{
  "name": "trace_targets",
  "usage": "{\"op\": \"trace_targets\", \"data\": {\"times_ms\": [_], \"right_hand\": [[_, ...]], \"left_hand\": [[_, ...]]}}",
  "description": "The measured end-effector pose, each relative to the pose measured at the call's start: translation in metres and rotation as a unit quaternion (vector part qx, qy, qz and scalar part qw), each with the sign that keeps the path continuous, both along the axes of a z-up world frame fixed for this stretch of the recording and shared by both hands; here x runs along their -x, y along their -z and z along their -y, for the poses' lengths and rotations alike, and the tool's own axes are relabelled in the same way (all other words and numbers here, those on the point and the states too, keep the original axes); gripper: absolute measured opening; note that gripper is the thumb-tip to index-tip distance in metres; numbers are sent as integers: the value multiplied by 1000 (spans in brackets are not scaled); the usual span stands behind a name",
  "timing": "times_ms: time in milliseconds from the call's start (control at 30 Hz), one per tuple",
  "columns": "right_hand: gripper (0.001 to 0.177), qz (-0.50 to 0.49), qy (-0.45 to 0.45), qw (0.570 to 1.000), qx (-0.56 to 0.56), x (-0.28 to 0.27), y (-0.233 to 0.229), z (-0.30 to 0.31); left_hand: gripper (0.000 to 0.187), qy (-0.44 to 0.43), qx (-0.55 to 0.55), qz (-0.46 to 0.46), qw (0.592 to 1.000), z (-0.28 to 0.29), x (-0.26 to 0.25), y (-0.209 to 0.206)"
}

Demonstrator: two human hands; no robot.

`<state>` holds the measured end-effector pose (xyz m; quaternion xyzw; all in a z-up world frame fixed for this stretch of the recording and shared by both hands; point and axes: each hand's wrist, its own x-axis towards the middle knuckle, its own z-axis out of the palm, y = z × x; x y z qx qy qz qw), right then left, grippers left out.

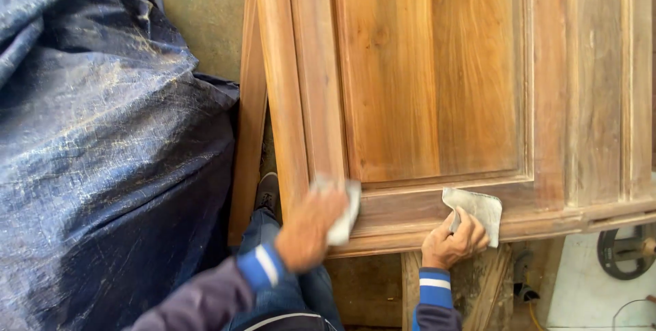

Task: Sanding a large wooden door panel by hand using sandpaper.

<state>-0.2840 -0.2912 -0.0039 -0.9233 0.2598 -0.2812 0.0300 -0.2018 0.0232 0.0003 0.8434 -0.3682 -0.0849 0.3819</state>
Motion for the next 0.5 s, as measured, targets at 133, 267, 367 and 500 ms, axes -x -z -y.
{"op": "trace_targets", "data": {"times_ms": [133, 267, 367, 500], "right_hand": [[16, -34, 7, 999, -24, -11, -4, -36], [22, -110, -277, 949, -102, -22, -11, -98], [7, -118, -307, 939, -99, -19, 1, -41], [22, -170, -146, 971, 78, -15, -2, 127]], "left_hand": [[90, 135, -31, -184, 973, -1, 40, -46], [89, 78, -120, -121, 982, -4, 53, -30], [83, 60, -119, -67, 989, -3, 52, -22], [81, 51, -160, -53, 984, -1, 51, -21]]}}
